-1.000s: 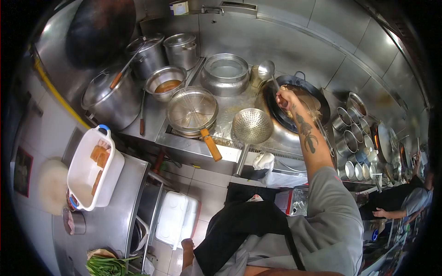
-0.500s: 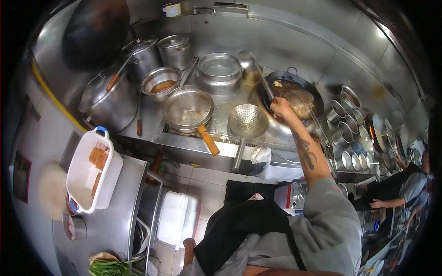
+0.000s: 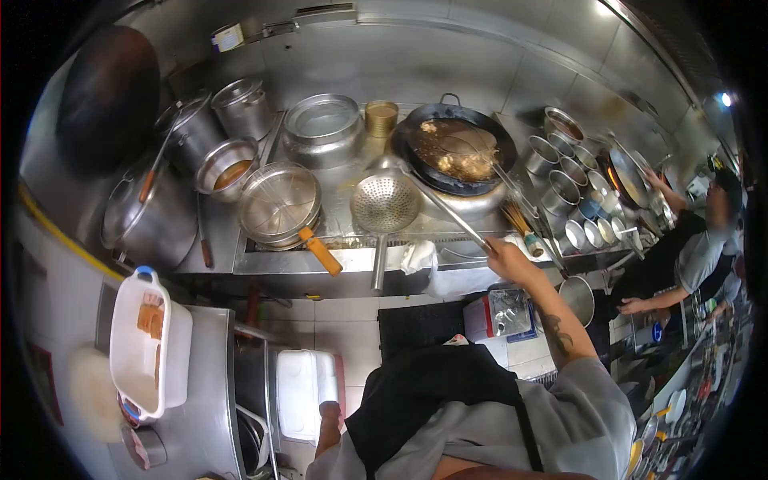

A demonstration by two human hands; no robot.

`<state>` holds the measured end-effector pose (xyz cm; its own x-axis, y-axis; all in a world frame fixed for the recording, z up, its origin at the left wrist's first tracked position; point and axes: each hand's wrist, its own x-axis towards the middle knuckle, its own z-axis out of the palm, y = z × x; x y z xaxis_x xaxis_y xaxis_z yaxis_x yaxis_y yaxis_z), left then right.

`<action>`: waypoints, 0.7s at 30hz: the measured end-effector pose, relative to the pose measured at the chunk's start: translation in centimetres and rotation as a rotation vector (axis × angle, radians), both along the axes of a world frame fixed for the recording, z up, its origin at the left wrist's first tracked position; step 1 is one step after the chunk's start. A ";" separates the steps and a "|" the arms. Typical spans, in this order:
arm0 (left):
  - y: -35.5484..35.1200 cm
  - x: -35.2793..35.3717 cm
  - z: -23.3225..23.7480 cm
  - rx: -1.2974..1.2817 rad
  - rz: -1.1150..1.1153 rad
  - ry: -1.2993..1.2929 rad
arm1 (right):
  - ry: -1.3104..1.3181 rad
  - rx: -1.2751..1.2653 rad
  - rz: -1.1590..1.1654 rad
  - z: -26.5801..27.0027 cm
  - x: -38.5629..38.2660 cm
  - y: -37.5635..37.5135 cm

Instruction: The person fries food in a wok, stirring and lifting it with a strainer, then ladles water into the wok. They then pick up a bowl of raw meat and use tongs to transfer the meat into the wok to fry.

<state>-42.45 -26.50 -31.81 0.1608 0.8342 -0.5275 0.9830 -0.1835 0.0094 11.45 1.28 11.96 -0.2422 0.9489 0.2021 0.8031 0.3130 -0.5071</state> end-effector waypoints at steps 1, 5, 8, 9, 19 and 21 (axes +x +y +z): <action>1.1 0.4 0.5 -0.042 -0.009 0.036 | -0.003 -0.044 -0.015 0.4 0.8 -1.6; 5.0 2.6 2.3 -0.166 -0.066 0.159 | 0.073 -0.185 -0.057 2.2 4.1 -7.6; 7.3 4.4 3.5 -0.152 -0.140 0.137 | 0.278 -0.189 -0.132 1.3 6.0 -11.3; 8.1 5.2 3.8 -0.142 -0.172 0.120 | 0.360 -0.175 -0.172 1.3 6.8 -12.4; 8.2 15.0 5.2 -0.180 0.727 -0.667 | 0.864 -0.207 -0.457 1.1 17.5 -19.3; 6.8 17.2 6.4 -0.183 0.849 -0.741 | 0.882 -0.088 -0.484 -1.4 19.6 -19.0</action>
<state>-25.23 -19.68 -25.44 -0.0962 0.7428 -0.6626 0.5309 0.6013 0.5971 31.09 -17.69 10.53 0.3748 0.9259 0.0475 0.1608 -0.0144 -0.9869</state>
